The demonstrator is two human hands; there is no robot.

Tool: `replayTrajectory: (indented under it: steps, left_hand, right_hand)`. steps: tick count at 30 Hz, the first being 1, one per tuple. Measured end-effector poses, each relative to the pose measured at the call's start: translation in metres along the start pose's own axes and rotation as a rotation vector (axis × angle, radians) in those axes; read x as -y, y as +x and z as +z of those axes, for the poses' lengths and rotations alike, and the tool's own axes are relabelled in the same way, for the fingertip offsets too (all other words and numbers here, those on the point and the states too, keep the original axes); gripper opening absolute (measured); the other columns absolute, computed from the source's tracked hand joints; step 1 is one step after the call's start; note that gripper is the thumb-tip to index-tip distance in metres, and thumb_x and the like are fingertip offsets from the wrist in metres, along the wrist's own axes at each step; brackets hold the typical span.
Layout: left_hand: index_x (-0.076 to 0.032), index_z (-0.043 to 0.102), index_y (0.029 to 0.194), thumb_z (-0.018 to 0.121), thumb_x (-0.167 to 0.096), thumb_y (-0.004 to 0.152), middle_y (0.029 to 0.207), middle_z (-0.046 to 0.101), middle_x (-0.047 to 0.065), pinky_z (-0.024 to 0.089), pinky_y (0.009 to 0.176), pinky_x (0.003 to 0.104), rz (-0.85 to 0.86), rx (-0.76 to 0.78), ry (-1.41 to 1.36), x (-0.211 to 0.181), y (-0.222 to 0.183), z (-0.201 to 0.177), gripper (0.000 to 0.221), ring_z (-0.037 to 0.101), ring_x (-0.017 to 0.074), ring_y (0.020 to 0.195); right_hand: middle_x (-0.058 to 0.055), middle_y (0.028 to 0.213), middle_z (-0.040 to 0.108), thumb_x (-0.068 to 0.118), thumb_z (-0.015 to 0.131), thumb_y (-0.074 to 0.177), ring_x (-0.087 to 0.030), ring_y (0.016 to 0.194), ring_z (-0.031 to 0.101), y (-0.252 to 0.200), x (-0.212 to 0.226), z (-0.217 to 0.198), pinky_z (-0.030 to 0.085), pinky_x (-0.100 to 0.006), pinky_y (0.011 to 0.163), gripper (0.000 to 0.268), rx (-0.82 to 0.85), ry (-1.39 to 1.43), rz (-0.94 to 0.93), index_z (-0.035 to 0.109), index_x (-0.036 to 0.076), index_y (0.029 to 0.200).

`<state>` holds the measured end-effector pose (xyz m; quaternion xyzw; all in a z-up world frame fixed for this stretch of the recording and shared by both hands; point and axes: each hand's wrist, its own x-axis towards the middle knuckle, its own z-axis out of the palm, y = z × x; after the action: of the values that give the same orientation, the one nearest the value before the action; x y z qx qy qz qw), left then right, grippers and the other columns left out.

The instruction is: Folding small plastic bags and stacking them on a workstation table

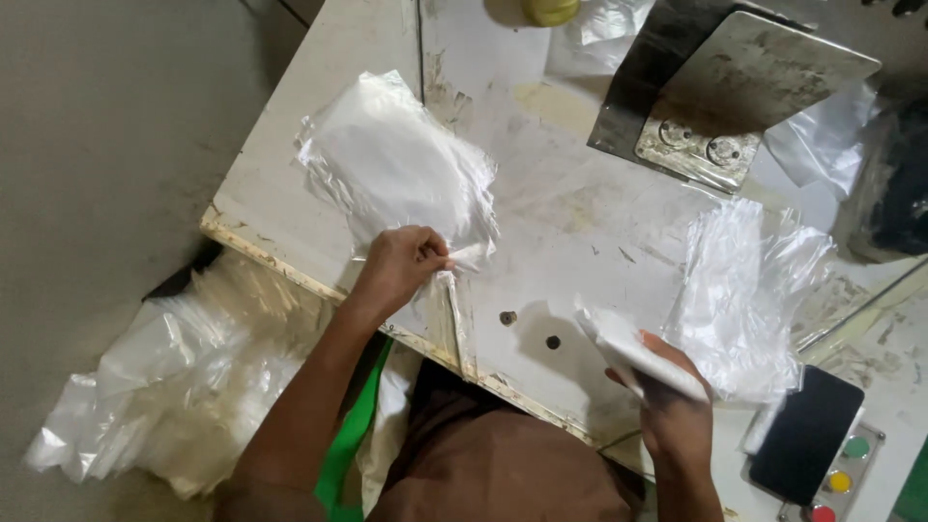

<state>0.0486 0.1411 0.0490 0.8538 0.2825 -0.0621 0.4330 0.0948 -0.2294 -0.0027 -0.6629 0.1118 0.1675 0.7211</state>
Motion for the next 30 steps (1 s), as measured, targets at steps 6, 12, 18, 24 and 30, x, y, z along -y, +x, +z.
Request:
replayTrajectory:
  steps: [6, 12, 18, 24, 30]
  left_hand:
    - [-0.009, 0.077, 0.104, 0.060, -0.025, 0.102, 0.082, 0.069, 0.001, 0.049, 0.069, 0.028, -0.007, 0.068, -0.245, -0.008, -0.010, -0.012, 0.023, 0.061, 0.0107, 0.077]
    - [0.002, 0.073, 0.102, 0.064, -0.014, 0.102, 0.080, 0.070, 0.009, 0.057, 0.083, 0.036, 0.158, 0.216, -0.766, -0.036, -0.048, 0.044, 0.019, 0.062, 0.0169, 0.082]
    - [0.001, 0.080, 0.110, 0.083, -0.032, 0.073, 0.105, 0.081, 0.018, 0.058, 0.069, 0.031, 0.175, 0.353, -1.017, -0.019, -0.057, 0.106, 0.049, 0.074, 0.0216, 0.089]
    - [0.001, 0.064, 0.124, 0.069, -0.024, 0.095, 0.111, 0.070, 0.013, 0.048, 0.095, 0.037, 0.242, 0.490, -1.903, -0.068, -0.063, 0.141, 0.038, 0.063, 0.0263, 0.106]
    - [0.002, 0.056, 0.119, 0.060, -0.005, 0.093, 0.100, 0.043, 0.007, 0.039, 0.087, 0.028, 0.676, 0.035, -1.057, -0.109, -0.066, 0.089, 0.028, 0.046, 0.0173, 0.094]
  right_hand:
    - [-0.022, 0.117, 0.072, 0.001, 0.073, 0.087, -0.037, 0.112, 0.071, 0.028, 0.020, 0.025, 0.069, -0.053, 0.083, 0.033, -0.017, 0.057, -0.038, 0.069, -0.004, 0.119]
    - [-0.035, 0.135, 0.066, 0.000, 0.081, 0.073, -0.037, 0.075, 0.079, -0.004, 0.081, 0.083, 0.070, -0.046, 0.054, 0.030, 0.640, 0.202, 0.197, 0.070, -0.009, 0.100]
    - [-0.028, 0.073, 0.080, 0.011, 0.084, 0.069, -0.041, 0.060, 0.079, -0.006, 0.096, 0.076, 0.064, -0.042, 0.054, 0.025, 0.498, -0.160, 0.307, 0.087, -0.002, 0.091]
    - [-0.006, 0.115, 0.075, 0.007, 0.078, 0.085, -0.020, 0.099, 0.073, 0.024, -0.007, 0.021, 0.067, -0.033, 0.081, 0.033, -0.076, -0.594, -0.493, 0.075, 0.010, 0.118]
    - [-0.020, 0.121, 0.070, 0.001, 0.063, 0.095, -0.034, 0.092, 0.078, -0.018, 0.094, 0.064, 0.074, -0.035, 0.062, 0.021, 0.212, -0.064, -0.657, 0.077, 0.007, 0.109]
